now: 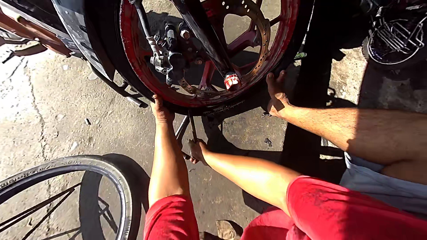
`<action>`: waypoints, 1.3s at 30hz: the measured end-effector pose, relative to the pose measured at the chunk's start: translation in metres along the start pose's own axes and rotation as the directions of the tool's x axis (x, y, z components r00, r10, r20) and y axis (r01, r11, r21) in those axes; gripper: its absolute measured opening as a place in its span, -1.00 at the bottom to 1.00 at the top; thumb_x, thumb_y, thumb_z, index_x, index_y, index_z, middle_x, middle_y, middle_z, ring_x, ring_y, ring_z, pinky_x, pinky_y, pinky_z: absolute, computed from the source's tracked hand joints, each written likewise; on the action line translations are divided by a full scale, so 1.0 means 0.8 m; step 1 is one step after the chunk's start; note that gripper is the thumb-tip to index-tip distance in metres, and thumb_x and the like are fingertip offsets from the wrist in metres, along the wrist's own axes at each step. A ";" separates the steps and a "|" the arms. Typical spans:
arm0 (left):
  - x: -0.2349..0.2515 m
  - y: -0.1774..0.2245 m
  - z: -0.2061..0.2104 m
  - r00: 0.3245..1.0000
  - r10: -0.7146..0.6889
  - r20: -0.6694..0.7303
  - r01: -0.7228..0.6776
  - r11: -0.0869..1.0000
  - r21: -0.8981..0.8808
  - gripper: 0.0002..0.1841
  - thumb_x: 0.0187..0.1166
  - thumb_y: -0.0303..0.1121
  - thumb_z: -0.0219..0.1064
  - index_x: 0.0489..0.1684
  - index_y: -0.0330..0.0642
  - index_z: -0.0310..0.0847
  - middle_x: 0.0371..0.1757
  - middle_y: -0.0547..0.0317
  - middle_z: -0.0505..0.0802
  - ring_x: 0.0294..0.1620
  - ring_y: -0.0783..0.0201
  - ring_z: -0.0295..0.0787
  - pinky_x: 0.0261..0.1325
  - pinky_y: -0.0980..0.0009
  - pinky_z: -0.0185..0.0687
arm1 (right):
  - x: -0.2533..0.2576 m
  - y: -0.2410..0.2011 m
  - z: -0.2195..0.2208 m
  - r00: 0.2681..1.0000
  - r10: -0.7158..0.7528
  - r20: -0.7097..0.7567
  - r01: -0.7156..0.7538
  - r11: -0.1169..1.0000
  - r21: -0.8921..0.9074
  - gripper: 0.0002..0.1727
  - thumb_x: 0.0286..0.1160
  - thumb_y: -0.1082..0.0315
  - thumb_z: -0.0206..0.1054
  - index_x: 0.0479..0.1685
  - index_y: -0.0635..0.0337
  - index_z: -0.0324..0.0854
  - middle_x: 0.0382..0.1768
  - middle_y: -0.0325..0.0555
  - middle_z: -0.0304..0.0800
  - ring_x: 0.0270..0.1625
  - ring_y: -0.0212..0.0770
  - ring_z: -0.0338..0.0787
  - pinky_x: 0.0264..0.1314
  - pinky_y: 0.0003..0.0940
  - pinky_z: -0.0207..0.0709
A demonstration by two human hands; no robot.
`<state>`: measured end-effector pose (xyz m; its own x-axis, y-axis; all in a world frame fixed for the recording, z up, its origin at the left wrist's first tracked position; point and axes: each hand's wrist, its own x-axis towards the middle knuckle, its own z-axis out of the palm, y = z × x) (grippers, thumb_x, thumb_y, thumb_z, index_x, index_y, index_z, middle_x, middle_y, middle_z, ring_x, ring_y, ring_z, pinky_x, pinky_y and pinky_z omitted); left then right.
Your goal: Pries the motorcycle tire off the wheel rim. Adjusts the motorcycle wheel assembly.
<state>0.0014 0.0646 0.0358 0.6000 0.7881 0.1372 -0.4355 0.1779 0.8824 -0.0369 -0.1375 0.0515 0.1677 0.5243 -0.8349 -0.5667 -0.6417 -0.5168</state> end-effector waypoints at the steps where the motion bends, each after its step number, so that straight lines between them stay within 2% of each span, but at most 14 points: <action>1: 0.002 0.002 0.001 1.000 0.003 0.007 -0.004 1.000 0.012 0.02 0.05 0.52 0.53 0.42 -0.05 0.40 0.10 0.14 0.86 0.13 0.19 0.85 0.24 0.09 0.79 | -0.003 -0.004 0.000 0.999 0.033 0.005 -0.033 0.999 0.007 -0.54 0.94 -0.03 -0.13 0.33 0.16 0.41 -0.45 -0.07 0.52 -0.60 -0.21 0.62 -0.52 -0.34 0.59; 3: 0.002 0.005 0.003 1.000 0.011 0.017 -0.011 0.999 0.034 0.00 0.13 0.50 0.49 0.45 -0.06 0.38 0.12 0.16 0.86 0.14 0.20 0.85 0.26 0.10 0.79 | -0.008 -0.011 0.001 0.994 0.111 0.006 -0.111 0.994 0.018 -0.51 0.91 -0.07 -0.07 0.35 0.17 0.44 -0.37 -0.04 0.57 -0.54 -0.18 0.65 -0.47 -0.30 0.61; 6: 0.000 0.010 0.006 1.000 0.014 -0.001 -0.014 0.999 0.046 -0.02 0.12 0.49 0.51 0.42 -0.05 0.39 0.09 0.18 0.87 0.11 0.21 0.86 0.24 0.10 0.79 | -0.015 -0.019 0.011 0.985 0.171 0.018 -0.172 0.985 0.034 -0.49 0.89 -0.11 -0.05 0.07 0.21 0.48 -0.47 -0.08 0.52 -0.57 -0.18 0.63 -0.45 -0.28 0.62; 8: 0.000 0.012 0.006 1.000 0.003 -0.016 -0.003 0.999 0.054 -0.02 0.12 0.49 0.51 0.42 -0.03 0.38 0.07 0.21 0.86 0.11 0.25 0.85 0.24 0.12 0.79 | -0.019 -0.023 0.015 0.983 0.176 0.058 -0.179 0.982 0.057 -0.48 0.89 -0.10 -0.05 0.03 0.23 0.50 -0.44 -0.07 0.49 -0.51 -0.15 0.62 -0.40 -0.22 0.62; 13: 0.011 0.026 0.004 1.000 0.025 0.000 -0.025 0.996 0.089 -0.09 0.16 0.45 0.51 0.37 -0.03 0.41 0.03 0.23 0.87 0.07 0.26 0.86 0.20 0.15 0.80 | -0.036 -0.033 0.005 0.984 0.157 0.087 -0.157 0.988 -0.002 -0.50 0.90 -0.07 -0.06 -0.12 0.21 0.49 -0.49 -0.07 0.53 -0.54 -0.15 0.63 -0.44 -0.22 0.61; 19: 0.025 0.067 0.006 0.999 0.032 0.023 -0.036 0.977 0.208 0.03 0.00 0.51 0.56 0.41 -0.02 0.40 0.02 0.27 0.87 0.07 0.29 0.87 0.19 0.16 0.82 | -0.045 -0.041 -0.013 0.987 0.128 0.098 -0.118 0.987 -0.107 -0.45 0.92 -0.11 -0.13 -0.24 0.18 0.45 -0.59 -0.15 0.42 -0.61 -0.21 0.54 -0.50 -0.29 0.55; 24: 0.044 0.111 0.024 0.999 0.023 0.033 -0.031 0.961 0.275 -0.07 0.13 0.40 0.56 0.37 -0.09 0.42 -0.02 0.27 0.88 0.02 0.32 0.88 0.17 0.20 0.83 | -0.055 -0.063 -0.010 0.987 0.089 0.135 -0.075 0.992 -0.106 -0.47 0.90 -0.10 -0.10 -0.33 0.13 0.42 -0.65 -0.19 0.38 -0.66 -0.24 0.49 -0.55 -0.32 0.50; 27: 0.046 0.121 0.023 1.000 0.019 0.011 -0.021 0.961 0.275 0.00 0.16 0.35 0.58 0.52 -0.13 0.29 0.04 0.19 0.86 0.04 0.27 0.87 0.17 0.18 0.83 | -0.054 -0.066 -0.004 0.982 0.090 0.163 -0.076 0.993 -0.093 -0.47 0.90 -0.10 -0.10 -0.28 0.15 0.44 -0.62 -0.16 0.43 -0.65 -0.22 0.52 -0.56 -0.32 0.51; 30: 0.027 0.102 0.017 1.000 -0.003 0.029 -0.003 0.982 0.188 0.18 0.15 0.38 0.58 0.73 -0.09 0.03 0.28 0.07 0.78 0.26 0.17 0.79 0.34 0.09 0.75 | -0.054 -0.064 -0.007 0.982 0.070 0.173 -0.050 0.992 -0.115 -0.48 0.91 -0.07 -0.14 -0.24 0.14 0.46 -0.60 -0.14 0.46 -0.65 -0.22 0.53 -0.59 -0.33 0.47; 32: -0.001 0.072 0.013 0.997 -0.069 0.039 0.065 0.993 0.098 0.18 0.08 0.41 0.60 0.70 -0.04 0.09 0.30 0.07 0.78 0.28 0.15 0.78 0.34 0.08 0.74 | -0.053 -0.063 -0.013 0.982 0.042 0.186 -0.016 0.990 -0.138 -0.49 0.89 -0.07 -0.12 -0.27 0.13 0.47 -0.62 -0.18 0.43 -0.66 -0.25 0.50 -0.60 -0.35 0.44; 34: -0.030 0.037 0.012 0.990 -0.132 0.041 0.133 0.991 -0.008 0.02 0.08 0.31 0.67 0.55 0.00 0.30 0.22 0.12 0.83 0.24 0.20 0.81 0.32 0.12 0.76 | -0.053 -0.065 -0.021 0.982 0.034 0.188 -0.003 0.987 -0.162 -0.41 0.88 -0.17 -0.10 -0.29 0.15 0.48 -0.64 -0.19 0.38 -0.68 -0.26 0.45 -0.61 -0.36 0.40; 36: -0.047 0.015 0.018 0.989 -0.145 -0.006 0.145 0.987 -0.075 -0.16 0.19 0.15 0.69 0.43 -0.05 0.42 0.12 0.10 0.87 0.16 0.19 0.85 0.28 0.12 0.78 | -0.055 -0.070 -0.028 0.985 0.045 0.168 -0.010 0.979 -0.205 -0.40 0.87 -0.20 -0.10 -0.25 0.16 0.49 -0.63 -0.19 0.38 -0.69 -0.27 0.42 -0.62 -0.37 0.37; 38: -0.045 0.005 0.020 0.996 -0.082 -0.041 0.079 0.995 -0.066 -0.20 0.19 0.07 0.70 0.37 -0.13 0.42 0.06 0.08 0.88 0.10 0.19 0.87 0.25 0.11 0.79 | -0.057 -0.073 -0.037 0.989 0.058 0.136 -0.023 0.969 -0.247 -0.43 0.86 -0.21 -0.08 -0.06 0.16 0.50 -0.54 -0.16 0.40 -0.66 -0.25 0.42 -0.61 -0.37 0.38; 39: -0.043 0.002 0.017 0.998 -0.052 -0.033 0.050 0.998 -0.048 -0.18 0.19 0.10 0.70 0.37 -0.15 0.42 0.06 0.08 0.88 0.12 0.19 0.86 0.28 0.10 0.78 | -0.058 -0.074 -0.043 0.992 0.049 0.113 -0.018 0.964 -0.264 -0.45 0.86 -0.20 -0.06 0.09 0.15 0.48 -0.51 -0.16 0.40 -0.66 -0.25 0.43 -0.61 -0.37 0.40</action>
<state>-0.0110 0.0298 0.0389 0.5993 0.7969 0.0762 -0.4366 0.2456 0.8655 0.0165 -0.1432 0.1139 0.0472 0.5521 -0.8324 -0.3364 -0.7759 -0.5337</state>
